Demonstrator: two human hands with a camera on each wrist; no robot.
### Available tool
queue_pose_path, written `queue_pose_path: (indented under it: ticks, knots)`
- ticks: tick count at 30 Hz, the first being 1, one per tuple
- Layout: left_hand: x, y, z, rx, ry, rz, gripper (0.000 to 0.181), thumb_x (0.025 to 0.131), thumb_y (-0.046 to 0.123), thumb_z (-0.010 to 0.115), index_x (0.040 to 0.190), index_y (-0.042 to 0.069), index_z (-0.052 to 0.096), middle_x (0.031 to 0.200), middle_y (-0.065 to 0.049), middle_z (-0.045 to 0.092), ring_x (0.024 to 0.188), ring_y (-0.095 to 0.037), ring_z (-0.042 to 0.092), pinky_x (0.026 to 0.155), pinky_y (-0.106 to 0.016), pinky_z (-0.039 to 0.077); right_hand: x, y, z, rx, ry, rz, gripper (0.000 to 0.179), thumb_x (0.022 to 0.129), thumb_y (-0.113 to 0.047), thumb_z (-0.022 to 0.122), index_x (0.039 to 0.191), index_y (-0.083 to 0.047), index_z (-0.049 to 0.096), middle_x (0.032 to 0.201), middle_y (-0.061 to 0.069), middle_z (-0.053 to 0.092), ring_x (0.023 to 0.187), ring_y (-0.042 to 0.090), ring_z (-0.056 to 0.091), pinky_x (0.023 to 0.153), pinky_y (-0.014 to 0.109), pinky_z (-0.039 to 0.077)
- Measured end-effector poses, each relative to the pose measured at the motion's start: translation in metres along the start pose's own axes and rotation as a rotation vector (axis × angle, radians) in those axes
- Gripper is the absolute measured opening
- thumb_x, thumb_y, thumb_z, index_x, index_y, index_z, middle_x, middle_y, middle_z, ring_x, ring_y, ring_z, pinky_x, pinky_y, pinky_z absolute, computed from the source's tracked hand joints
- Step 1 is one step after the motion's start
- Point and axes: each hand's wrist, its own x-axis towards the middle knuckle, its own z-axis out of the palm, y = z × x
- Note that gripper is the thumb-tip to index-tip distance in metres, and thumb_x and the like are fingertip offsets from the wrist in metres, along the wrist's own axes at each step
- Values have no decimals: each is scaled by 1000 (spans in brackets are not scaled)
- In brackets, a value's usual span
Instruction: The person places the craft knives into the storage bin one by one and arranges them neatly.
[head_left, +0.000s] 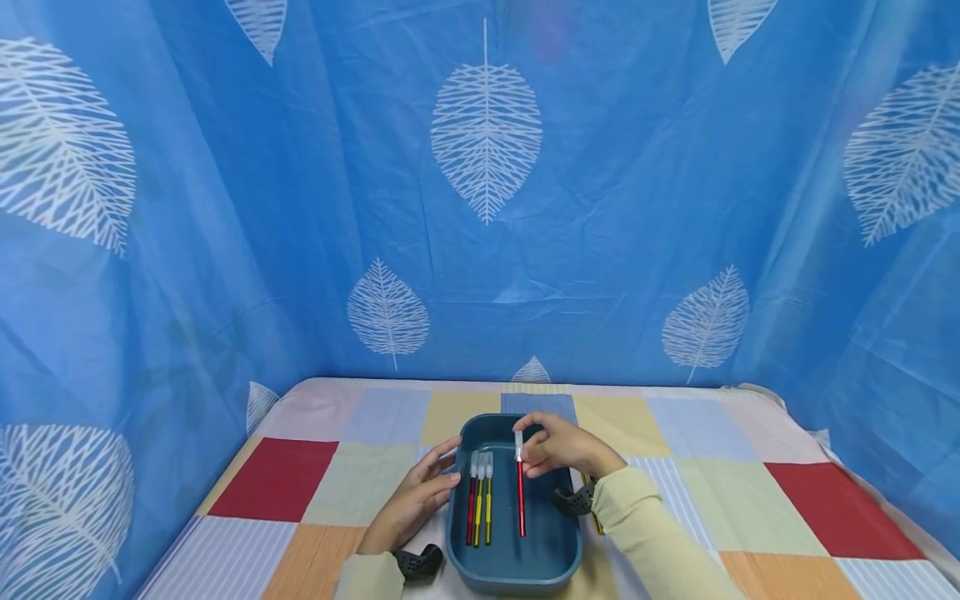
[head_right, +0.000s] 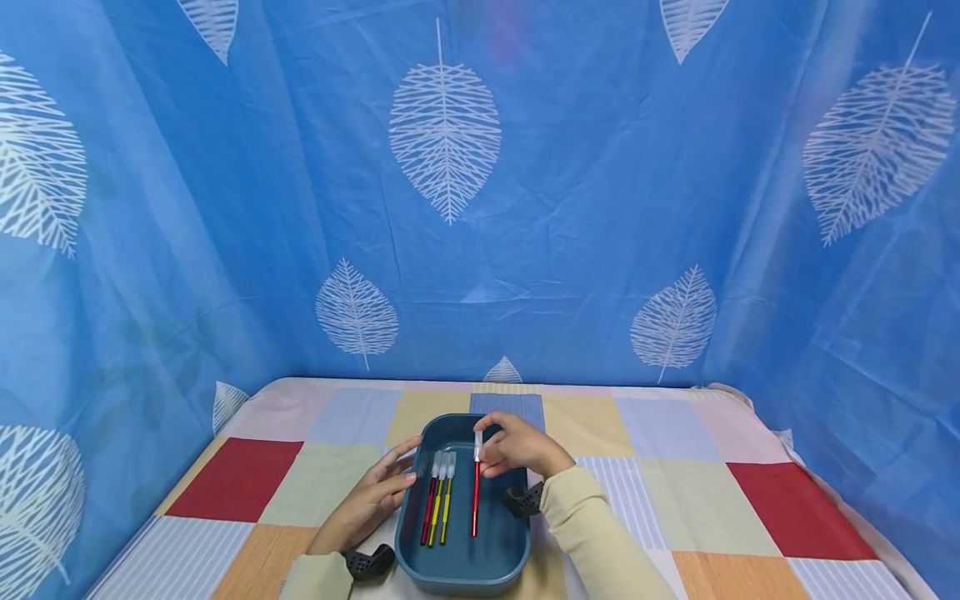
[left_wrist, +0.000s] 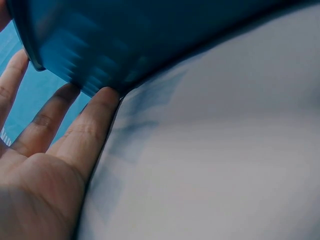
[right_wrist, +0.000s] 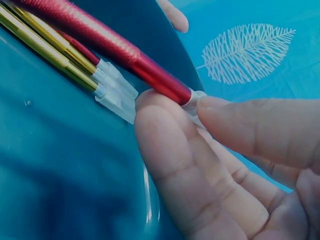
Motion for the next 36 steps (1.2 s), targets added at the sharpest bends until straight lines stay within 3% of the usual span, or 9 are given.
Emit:
queue_pose_path:
  ticks: [6, 18, 26, 36]
  knots:
    - [-5, -3, -1, -2, 4, -21, 72, 107, 17, 65, 169, 4, 32, 169, -33, 31, 151, -43, 44, 121, -52, 43, 3, 3, 8, -14, -5, 26, 49, 101, 12, 59, 147, 18, 42, 92, 12, 70, 75, 16, 71, 78, 37, 67]
    - [-1, 2, -6, 14, -1, -13, 70, 106, 13, 64, 169, 5, 33, 170, -32, 30, 154, -45, 40, 123, -52, 40, 21, -3, 19, -32, 1, 84, 46, 100, 16, 57, 144, 16, 44, 88, 12, 66, 71, 14, 69, 74, 34, 67]
    - [3, 1, -6, 23, -13, -10, 71, 105, 12, 65, 169, 6, 34, 171, -31, 29, 152, -43, 44, 121, -48, 44, 30, -5, 26, -43, 44, 166, 44, 98, 17, 59, 141, 11, 50, 83, 13, 64, 67, 15, 67, 70, 32, 66]
    - [6, 2, -5, 36, -13, 0, 68, 107, 9, 62, 169, 7, 35, 170, -32, 30, 151, -44, 45, 123, -54, 41, 39, -5, 34, -72, 104, 281, 41, 99, 16, 61, 139, 7, 54, 80, 14, 64, 64, 16, 66, 66, 29, 65]
